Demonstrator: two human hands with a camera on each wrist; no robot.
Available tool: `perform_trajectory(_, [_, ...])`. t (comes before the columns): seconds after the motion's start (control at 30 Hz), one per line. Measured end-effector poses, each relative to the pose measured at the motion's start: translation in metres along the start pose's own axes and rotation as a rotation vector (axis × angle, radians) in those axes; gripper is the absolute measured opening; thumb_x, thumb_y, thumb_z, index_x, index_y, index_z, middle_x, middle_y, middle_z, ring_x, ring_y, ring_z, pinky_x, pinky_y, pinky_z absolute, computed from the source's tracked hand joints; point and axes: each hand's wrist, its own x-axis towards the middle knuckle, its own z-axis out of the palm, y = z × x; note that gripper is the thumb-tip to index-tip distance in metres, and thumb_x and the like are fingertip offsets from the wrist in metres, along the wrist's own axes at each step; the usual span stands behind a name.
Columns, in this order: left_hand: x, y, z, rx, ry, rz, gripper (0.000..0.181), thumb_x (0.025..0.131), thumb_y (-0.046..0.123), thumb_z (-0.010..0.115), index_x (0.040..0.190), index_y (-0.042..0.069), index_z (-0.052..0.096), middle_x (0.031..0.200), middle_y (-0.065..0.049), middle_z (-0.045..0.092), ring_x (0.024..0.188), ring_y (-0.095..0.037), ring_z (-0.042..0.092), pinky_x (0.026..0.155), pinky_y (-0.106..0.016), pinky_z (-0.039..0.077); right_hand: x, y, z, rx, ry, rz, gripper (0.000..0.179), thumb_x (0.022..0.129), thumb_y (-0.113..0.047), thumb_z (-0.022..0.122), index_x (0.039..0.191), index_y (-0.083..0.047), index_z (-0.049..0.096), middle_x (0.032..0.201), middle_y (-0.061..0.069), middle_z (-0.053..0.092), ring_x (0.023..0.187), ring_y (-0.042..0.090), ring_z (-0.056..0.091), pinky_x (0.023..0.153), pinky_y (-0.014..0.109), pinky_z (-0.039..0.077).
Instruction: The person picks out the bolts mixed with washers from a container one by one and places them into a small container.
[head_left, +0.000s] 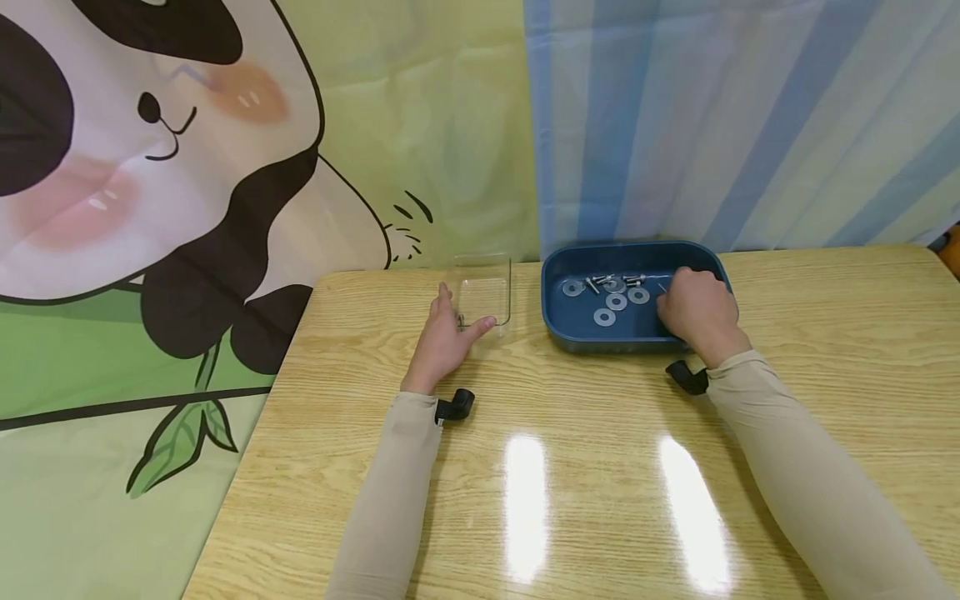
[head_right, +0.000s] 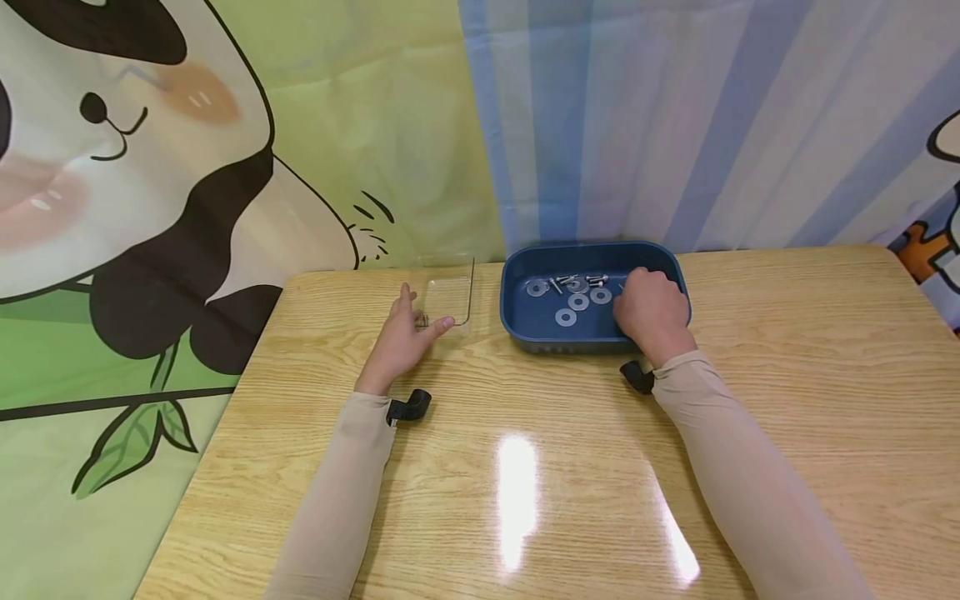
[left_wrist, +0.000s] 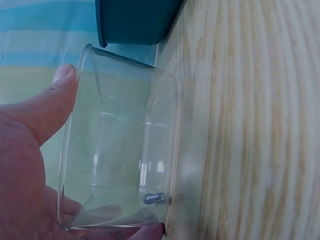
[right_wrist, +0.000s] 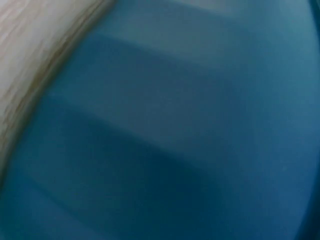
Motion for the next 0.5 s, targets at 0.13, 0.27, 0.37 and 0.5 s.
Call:
perform_trajectory(0.13, [0.0003, -0.0001, -0.0001, 0.0, 0.003, -0.001, 0.114, 0.09, 0.063, 0.063, 0.161, 0.007, -0.008, 0.164, -0.021, 0.017, 0.142, -0.04, 0.037, 0.114, -0.053, 0.033, -0.0014, -0.0012, 0.0007, 0.009, 0.029, -0.017, 0.023, 0.097, -0.015, 0.054, 0.084, 0.004, 0.055, 0.08, 0.029, 0.059, 0.069, 0.047, 0.061, 0.053, 0.057, 0.049])
perform_trajectory(0.27, [0.0, 0.0, -0.0005, -0.003, 0.004, 0.0, 0.114, 0.09, 0.063, 0.063, 0.161, 0.007, -0.008, 0.164, -0.021, 0.017, 0.141, -0.04, 0.037, 0.114, -0.053, 0.033, -0.0033, -0.0038, 0.0009, 0.022, 0.069, -0.039, 0.021, 0.096, -0.014, 0.054, 0.085, 0.003, 0.056, 0.079, 0.028, 0.059, 0.069, 0.047, 0.061, 0.055, 0.058, 0.049])
perform_trajectory(0.37, [-0.0005, 0.0002, -0.0008, -0.003, 0.004, 0.004, 0.114, 0.09, 0.063, 0.063, 0.161, 0.006, -0.008, 0.163, -0.022, 0.018, 0.14, -0.041, 0.039, 0.113, -0.053, 0.034, -0.0049, -0.0059, 0.0013, 0.032, 0.098, -0.063, 0.02, 0.096, -0.012, 0.054, 0.09, 0.006, 0.06, 0.084, 0.029, 0.062, 0.071, 0.047, 0.062, 0.058, 0.059, 0.05])
perform_trajectory(0.5, [-0.0007, -0.0002, -0.0005, -0.004, 0.006, 0.013, 0.115, 0.09, 0.062, 0.063, 0.161, 0.004, -0.006, 0.163, -0.023, 0.018, 0.139, -0.041, 0.04, 0.113, -0.053, 0.034, -0.0072, -0.0088, 0.0021, 0.042, 0.117, -0.087, 0.02, 0.096, -0.01, 0.052, 0.1, 0.008, 0.06, 0.09, 0.03, 0.063, 0.074, 0.047, 0.063, 0.061, 0.06, 0.051])
